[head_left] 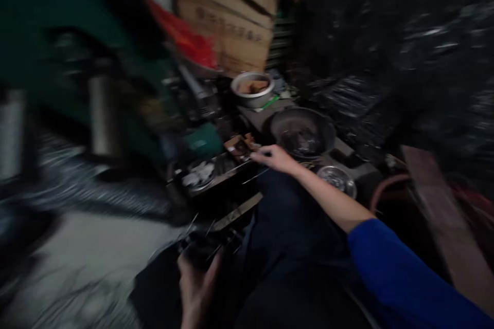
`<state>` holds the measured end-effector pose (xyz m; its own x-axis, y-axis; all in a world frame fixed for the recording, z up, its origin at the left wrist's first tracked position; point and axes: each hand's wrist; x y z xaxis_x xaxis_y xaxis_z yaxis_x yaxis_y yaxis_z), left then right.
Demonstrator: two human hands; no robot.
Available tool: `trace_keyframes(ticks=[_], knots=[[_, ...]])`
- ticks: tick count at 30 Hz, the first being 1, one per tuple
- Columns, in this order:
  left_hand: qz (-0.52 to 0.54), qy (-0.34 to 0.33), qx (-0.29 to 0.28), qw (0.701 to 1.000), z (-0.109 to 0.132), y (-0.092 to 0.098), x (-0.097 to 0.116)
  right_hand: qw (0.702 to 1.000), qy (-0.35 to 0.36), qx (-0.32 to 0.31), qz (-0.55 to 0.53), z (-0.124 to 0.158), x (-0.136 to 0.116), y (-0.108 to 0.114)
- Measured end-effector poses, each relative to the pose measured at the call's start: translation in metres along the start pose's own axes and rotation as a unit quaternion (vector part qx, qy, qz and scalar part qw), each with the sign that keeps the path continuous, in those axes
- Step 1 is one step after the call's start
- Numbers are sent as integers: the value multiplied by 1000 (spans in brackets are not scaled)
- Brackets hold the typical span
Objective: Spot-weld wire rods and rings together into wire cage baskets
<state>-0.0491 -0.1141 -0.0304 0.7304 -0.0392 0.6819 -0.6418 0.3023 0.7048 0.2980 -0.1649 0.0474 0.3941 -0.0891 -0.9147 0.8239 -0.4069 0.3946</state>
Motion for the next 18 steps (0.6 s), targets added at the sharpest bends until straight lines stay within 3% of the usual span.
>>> trace_keyframes(ticks=[6,13,18], knots=[[149,-74,35,985,-17,16,14,1000,-11,11,-4,-6,0,-21],[190,-109,53,974,-23,35,5,999,23,18,-36,-19,2,-59],[210,-120,53,969,-27,44,8,999,31,-16,-39,-31,2,-80]])
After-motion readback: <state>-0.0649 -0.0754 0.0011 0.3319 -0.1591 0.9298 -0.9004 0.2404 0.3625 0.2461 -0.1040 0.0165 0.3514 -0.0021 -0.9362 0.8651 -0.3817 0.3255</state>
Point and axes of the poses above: each hand's wrist, its own z-axis away from the middle knuckle, its own y-axis out of the back of the hand, x = y × z, and after that the axes turned 1 degree about -y, right-handed
